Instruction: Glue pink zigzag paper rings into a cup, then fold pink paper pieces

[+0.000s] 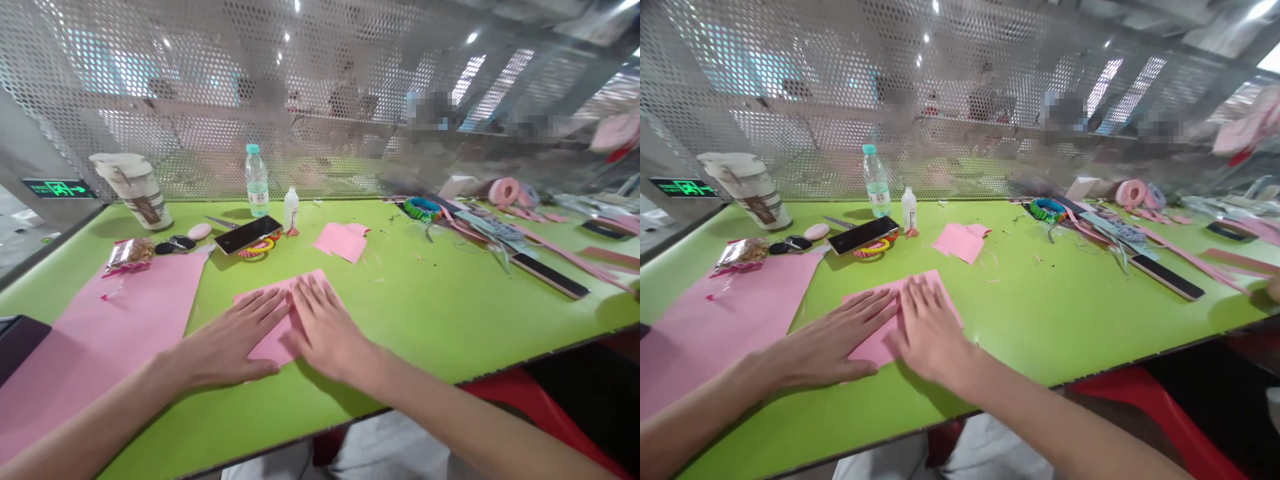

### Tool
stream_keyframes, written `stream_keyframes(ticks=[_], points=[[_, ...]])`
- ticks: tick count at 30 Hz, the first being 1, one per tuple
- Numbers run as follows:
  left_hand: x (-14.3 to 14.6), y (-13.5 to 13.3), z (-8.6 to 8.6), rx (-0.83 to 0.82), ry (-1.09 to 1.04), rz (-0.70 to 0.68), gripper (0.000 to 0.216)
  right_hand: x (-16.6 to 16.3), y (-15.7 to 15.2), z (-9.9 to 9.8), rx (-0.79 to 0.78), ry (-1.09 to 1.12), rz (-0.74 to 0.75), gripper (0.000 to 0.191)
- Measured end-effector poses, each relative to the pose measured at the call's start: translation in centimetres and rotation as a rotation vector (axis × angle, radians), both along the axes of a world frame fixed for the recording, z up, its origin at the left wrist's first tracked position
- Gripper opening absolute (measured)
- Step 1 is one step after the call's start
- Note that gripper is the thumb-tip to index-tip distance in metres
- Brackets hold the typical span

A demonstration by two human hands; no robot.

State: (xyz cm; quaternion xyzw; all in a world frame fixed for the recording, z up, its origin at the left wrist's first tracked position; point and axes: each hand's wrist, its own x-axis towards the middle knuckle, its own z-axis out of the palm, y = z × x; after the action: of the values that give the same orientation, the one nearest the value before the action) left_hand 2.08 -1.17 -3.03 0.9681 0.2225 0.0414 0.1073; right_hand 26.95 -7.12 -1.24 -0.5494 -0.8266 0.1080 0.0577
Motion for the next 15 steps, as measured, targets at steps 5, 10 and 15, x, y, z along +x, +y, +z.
stream_keyframes(ticks=[5, 10, 15], points=[[0.2, -0.1, 0.2, -0.026, 0.069, 0.033, 0.099, -0.1, -1.3, 0.3, -0.192, 0.024, -0.118, 0.114], [0.3, -0.1, 0.6, -0.041, 0.102, 0.044, 0.099, 4.1, -1.4, 0.3, -0.230, -0.006, -0.228, 0.116], [0.2, -0.1, 0.4, -0.022, 0.075, 0.025, 0.098, 10.1, -0.5, 0.5, -0.175, -0.013, -0.349, 0.106]])
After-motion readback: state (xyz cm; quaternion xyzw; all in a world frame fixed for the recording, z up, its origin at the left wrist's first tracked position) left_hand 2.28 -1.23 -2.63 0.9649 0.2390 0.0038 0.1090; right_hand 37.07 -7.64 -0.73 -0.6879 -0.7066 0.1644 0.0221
